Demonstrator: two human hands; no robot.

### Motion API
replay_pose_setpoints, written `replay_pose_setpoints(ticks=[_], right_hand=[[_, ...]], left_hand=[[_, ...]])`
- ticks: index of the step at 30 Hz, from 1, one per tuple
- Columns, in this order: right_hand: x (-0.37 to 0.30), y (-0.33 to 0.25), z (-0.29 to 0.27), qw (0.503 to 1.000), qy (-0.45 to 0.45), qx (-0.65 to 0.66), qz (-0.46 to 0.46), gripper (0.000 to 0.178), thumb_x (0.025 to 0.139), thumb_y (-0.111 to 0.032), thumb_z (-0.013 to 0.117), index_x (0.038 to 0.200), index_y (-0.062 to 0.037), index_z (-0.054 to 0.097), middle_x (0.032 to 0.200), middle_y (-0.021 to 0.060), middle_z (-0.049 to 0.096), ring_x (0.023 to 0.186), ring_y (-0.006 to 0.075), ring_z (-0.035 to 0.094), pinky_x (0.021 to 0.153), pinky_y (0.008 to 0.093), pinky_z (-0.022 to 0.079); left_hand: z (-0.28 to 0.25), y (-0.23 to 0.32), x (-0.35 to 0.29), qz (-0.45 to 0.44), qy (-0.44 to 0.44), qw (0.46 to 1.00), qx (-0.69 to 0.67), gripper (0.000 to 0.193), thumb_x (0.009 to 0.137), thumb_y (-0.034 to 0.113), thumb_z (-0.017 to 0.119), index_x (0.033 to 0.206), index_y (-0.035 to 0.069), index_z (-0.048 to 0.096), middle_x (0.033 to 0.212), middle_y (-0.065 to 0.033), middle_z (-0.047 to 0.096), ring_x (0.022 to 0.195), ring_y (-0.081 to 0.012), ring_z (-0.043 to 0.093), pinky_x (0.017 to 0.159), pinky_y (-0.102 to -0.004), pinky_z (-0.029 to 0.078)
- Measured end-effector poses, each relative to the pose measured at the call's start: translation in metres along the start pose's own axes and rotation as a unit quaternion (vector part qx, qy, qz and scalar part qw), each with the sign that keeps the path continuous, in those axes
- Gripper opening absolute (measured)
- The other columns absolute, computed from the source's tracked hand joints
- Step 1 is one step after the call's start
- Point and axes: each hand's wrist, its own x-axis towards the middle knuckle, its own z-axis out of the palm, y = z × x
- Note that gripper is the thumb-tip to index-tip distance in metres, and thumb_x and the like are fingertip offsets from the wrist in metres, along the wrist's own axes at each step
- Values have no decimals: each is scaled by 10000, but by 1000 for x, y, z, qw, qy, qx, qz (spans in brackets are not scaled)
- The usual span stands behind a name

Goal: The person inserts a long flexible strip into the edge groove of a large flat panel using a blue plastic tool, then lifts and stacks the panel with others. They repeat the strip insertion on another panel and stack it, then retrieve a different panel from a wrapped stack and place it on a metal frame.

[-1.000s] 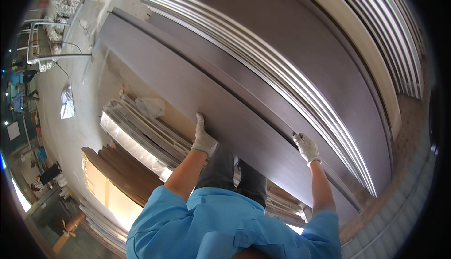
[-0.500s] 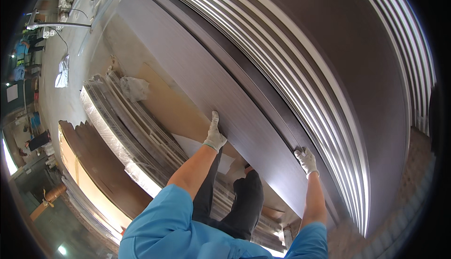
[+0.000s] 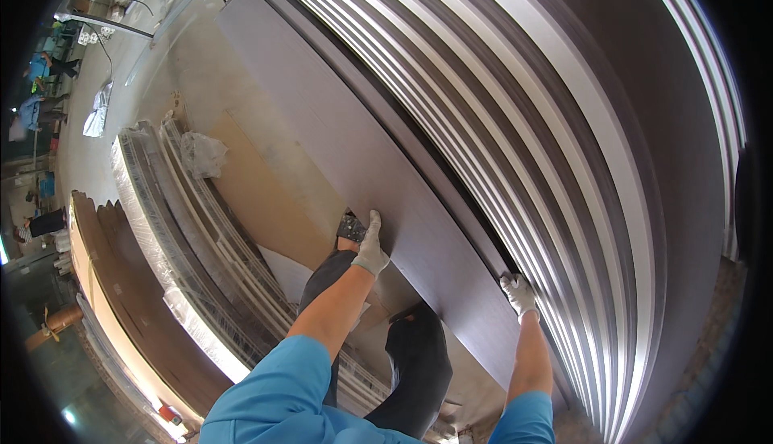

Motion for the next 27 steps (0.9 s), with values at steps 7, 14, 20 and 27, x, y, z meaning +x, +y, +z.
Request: replay_pose_setpoints(ticks=[7, 14, 20, 27], right_hand=[[14, 0, 1, 996, 3, -81, 22, 712, 853, -694, 557, 1249, -107, 628, 1191, 192, 674, 1155, 386, 609, 976, 469, 470], [4, -21, -3, 992, 63, -108, 28, 659, 886, -666, 531, 1213, -110, 665, 1183, 196, 675, 1152, 393, 604, 1002, 458, 446], [16, -47, 3, 995, 77, -34, 63, 615, 893, -619, 565, 1160, -82, 703, 1128, 195, 699, 1131, 375, 621, 1000, 442, 439], [22, -83, 4, 994, 101, -25, 36, 582, 892, -602, 582, 1170, -105, 699, 1119, 203, 697, 1109, 389, 628, 980, 454, 460]], left_hand=[[-3, -15, 21, 22, -22, 996, 80, 886, 896, 675, 563, 1477, 27, 398, 1482, -62, 452, 1285, -210, 489, 1048, -303, 429], [10, -4, 10, 53, 26, 987, 149, 881, 861, 670, 619, 1482, 83, 403, 1498, -59, 434, 1325, -233, 458, 1075, -414, 411], [26, 31, -1, 27, 80, 974, 210, 1001, 837, 740, 581, 1496, 20, 361, 1541, -119, 380, 1374, -291, 407, 1126, -432, 340], [30, 51, 19, 60, 130, 953, 265, 1027, 829, 762, 568, 1425, -65, 436, 1506, -168, 419, 1345, -302, 436, 1088, -414, 383]])
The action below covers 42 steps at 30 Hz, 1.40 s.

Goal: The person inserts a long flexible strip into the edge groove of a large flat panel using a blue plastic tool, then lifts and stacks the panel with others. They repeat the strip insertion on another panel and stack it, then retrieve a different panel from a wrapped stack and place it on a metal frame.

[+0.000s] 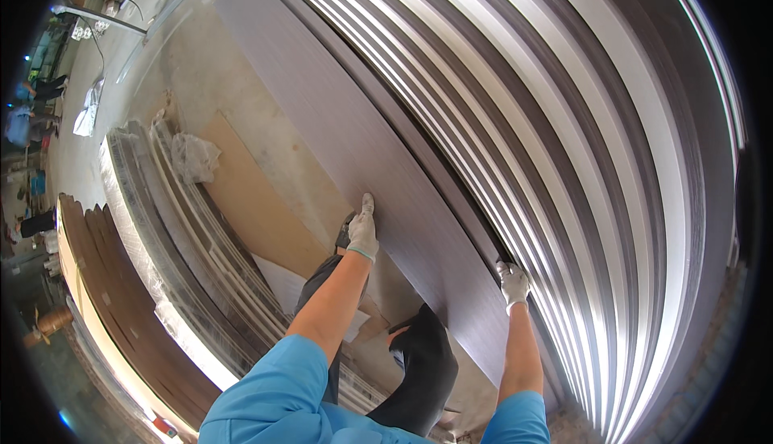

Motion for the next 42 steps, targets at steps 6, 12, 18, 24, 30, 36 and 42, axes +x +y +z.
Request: replay_pose_setpoints(ticks=[6, 12, 18, 24, 30, 36, 42], right_hand=[[-49, 11, -4, 977, 172, 112, -65, 400, 888, -342, 710, 1214, -115, 661, 1123, 176, 697, 1050, 355, 654, 908, 427, 509], [-143, 98, 33, 731, 372, 294, 491, 512, 894, -385, 699, 1268, -67, 557, 1215, 174, 608, 1069, 352, 606, 964, 453, 463], [-145, 118, 135, 285, 231, 752, 547, 821, 931, -642, 511, 1481, -47, 374, 1498, 184, 430, 1331, 372, 474, 1042, 574, 421], [-147, 108, 138, 193, 267, 788, 521, 606, 968, -456, 597, 1364, -6, 509, 1368, 163, 560, 1192, 342, 589, 984, 491, 504], [-148, 108, 138, 328, 245, 715, 566, 408, 920, -249, 709, 1206, 11, 580, 1102, 133, 651, 990, 271, 654, 779, 396, 566], [-149, 92, 125, 489, 243, 546, 635, 638, 807, -350, 779, 1258, 15, 514, 1191, 199, 609, 1051, 332, 641, 886, 422, 540], [-161, 62, 71, 898, 228, 145, 346, 734, 774, -363, 792, 1412, -236, 450, 1417, 125, 444, 1283, 376, 456, 1038, 481, 437]], left_hand=[[5, -9, 12, 28, -58, 996, -63, 969, 811, 728, 636, 1383, -42, 500, 1470, -133, 459, 1307, -277, 459, 1056, -427, 399], [0, -24, 16, 123, -196, 973, 22, 1009, 877, 757, 469, 1577, 93, 175, 1638, -100, 190, 1485, -334, 199, 1173, -598, 162], [13, -15, 18, 54, -113, 992, 5, 791, 936, 627, 494, 1553, 182, 275, 1593, -90, 285, 1441, -342, 284, 1146, -633, 208], [18, -9, -2, 23, -51, 998, -35, 717, 937, 599, 510, 1502, 174, 392, 1573, -85, 331, 1428, -349, 311, 1130, -630, 237], [12, -4, 33, 4, -63, 998, -20, 672, 930, 545, 564, 1475, 175, 435, 1505, -89, 430, 1381, -351, 385, 1098, -630, 292], [8, -1, 54, 69, -155, 985, 27, 704, 937, 476, 577, 1473, 52, 407, 1478, -162, 448, 1327, -378, 443, 1079, -628, 333], [15, -1, 22, 95, -47, 994, -18, 693, 931, 419, 606, 1422, -26, 404, 1493, -218, 403, 1309, -422, 429, 983, -701, 393]])
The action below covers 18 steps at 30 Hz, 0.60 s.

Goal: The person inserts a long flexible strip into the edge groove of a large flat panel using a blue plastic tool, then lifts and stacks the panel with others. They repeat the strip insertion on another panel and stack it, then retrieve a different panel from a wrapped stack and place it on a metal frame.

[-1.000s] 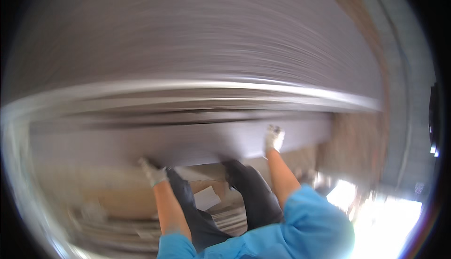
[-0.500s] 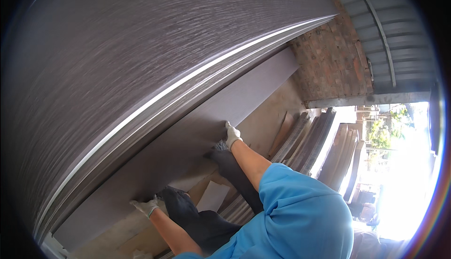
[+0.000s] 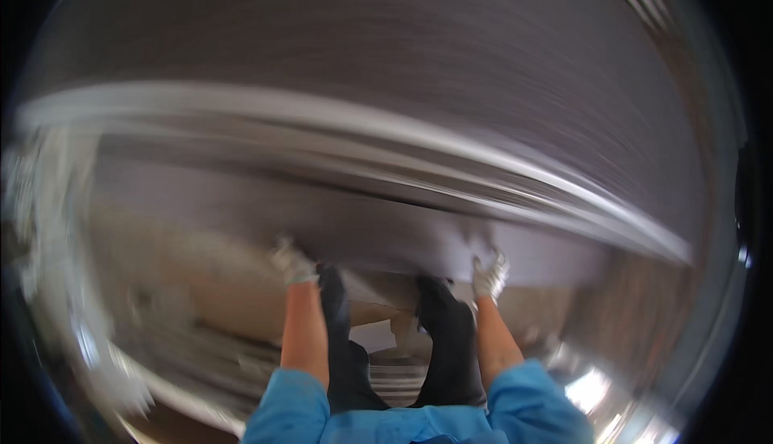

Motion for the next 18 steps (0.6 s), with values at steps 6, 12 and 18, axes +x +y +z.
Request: replay_pose_setpoints(ticks=[6, 12, 18], right_hand=[[28, -38, 4, 975, -126, -94, -154, 901, 754, -353, 817, 1484, -95, 356, 1548, 153, 304, 1365, 412, 392, 1105, 466, 404], [31, -37, 5, 958, -176, -161, -162, 930, 767, -394, 819, 1486, -56, 335, 1544, 218, 272, 1350, 436, 414, 1113, 464, 407], [28, -67, -29, 915, -301, -165, -212, 768, 811, -406, 784, 1425, -81, 454, 1417, 249, 467, 1285, 409, 502, 1056, 441, 436]], left_hand=[[31, 16, -12, 95, 107, 985, -92, 717, 943, 302, 680, 1422, -121, 355, 1431, -220, 487, 1307, -313, 486, 1111, -349, 356], [11, 20, -14, 70, 69, 995, 28, 678, 945, 361, 664, 1402, -77, 420, 1325, -196, 558, 1228, -294, 540, 1013, -352, 417], [-43, -3, -23, -3, -79, 995, 54, 423, 963, 332, 634, 1241, 20, 568, 939, -29, 587, 863, -151, 624, 702, -286, 529]])
